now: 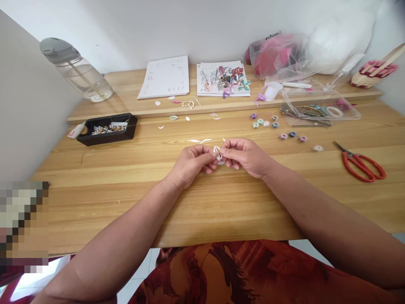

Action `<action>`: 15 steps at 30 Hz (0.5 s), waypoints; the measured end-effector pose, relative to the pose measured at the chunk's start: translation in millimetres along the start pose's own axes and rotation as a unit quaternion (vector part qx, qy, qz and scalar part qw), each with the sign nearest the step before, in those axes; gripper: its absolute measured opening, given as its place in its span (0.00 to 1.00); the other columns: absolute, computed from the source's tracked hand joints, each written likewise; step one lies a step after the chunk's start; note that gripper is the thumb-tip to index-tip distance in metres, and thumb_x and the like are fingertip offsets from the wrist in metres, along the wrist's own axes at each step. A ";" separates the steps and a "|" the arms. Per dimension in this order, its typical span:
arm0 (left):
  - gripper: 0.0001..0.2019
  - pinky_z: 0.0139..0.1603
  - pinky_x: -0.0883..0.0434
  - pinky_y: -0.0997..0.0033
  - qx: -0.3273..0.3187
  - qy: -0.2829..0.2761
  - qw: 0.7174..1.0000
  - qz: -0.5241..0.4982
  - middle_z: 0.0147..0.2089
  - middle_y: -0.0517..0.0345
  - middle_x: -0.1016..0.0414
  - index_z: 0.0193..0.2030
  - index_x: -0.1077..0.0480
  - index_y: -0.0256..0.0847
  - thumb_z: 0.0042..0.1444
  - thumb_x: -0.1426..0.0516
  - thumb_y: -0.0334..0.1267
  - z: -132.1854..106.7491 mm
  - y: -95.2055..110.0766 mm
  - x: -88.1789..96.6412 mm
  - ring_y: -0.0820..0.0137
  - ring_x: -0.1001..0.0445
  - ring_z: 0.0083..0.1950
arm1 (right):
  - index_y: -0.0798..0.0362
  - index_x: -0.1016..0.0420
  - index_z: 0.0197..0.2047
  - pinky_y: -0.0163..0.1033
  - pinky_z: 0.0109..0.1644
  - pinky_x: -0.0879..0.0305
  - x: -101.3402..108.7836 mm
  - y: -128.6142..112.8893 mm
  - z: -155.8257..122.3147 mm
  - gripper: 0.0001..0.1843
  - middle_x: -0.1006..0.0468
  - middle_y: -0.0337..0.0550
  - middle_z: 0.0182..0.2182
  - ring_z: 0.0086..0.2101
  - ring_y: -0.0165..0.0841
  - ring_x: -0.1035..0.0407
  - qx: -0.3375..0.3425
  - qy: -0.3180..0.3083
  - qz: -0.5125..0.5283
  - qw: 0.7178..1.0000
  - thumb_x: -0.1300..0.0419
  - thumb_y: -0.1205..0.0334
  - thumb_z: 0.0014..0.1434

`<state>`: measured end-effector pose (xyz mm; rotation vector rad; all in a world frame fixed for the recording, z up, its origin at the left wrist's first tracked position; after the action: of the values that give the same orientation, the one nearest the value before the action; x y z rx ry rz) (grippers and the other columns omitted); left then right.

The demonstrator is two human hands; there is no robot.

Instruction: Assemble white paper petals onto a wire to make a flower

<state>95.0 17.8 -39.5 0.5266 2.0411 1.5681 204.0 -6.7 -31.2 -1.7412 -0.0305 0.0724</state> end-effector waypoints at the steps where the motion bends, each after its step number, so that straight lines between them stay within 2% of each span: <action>1: 0.11 0.26 0.33 0.79 0.001 0.001 1.000 0.000 0.29 0.56 0.27 0.31 0.30 0.34 0.50 0.36 0.40 -0.1 -0.2 0.1 0.75 0.28 0.28 | 0.55 0.30 0.28 0.29 0.19 0.48 0.0 0.1 0.0 0.17 0.27 0.39 0.24 0.22 0.24 0.37 -0.001 0.001 0.001 1.000 0.31 0.51 0.49; 15: 0.12 0.27 0.32 0.78 0.000 0.015 0.999 -0.029 0.30 0.56 0.26 0.31 0.31 0.35 0.49 0.36 0.42 -0.1 -0.8 2.8 0.75 0.28 0.29 | 0.54 0.30 0.30 0.30 0.19 0.47 -3.6 -1.7 -0.6 0.17 0.27 0.39 0.24 0.22 0.25 0.36 0.007 -0.020 -0.010 1.000 0.33 0.50 0.51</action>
<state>92.7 19.2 -40.8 0.4428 2.0592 1.5508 200.5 -7.2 -29.3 -1.7244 -0.0765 0.0923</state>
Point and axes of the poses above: each hand's wrist, its own z-axis towards the middle knuckle, its own x-axis out of the back of the hand, y = z × x, the point moved 10 cm from there along z, towards the middle knuckle
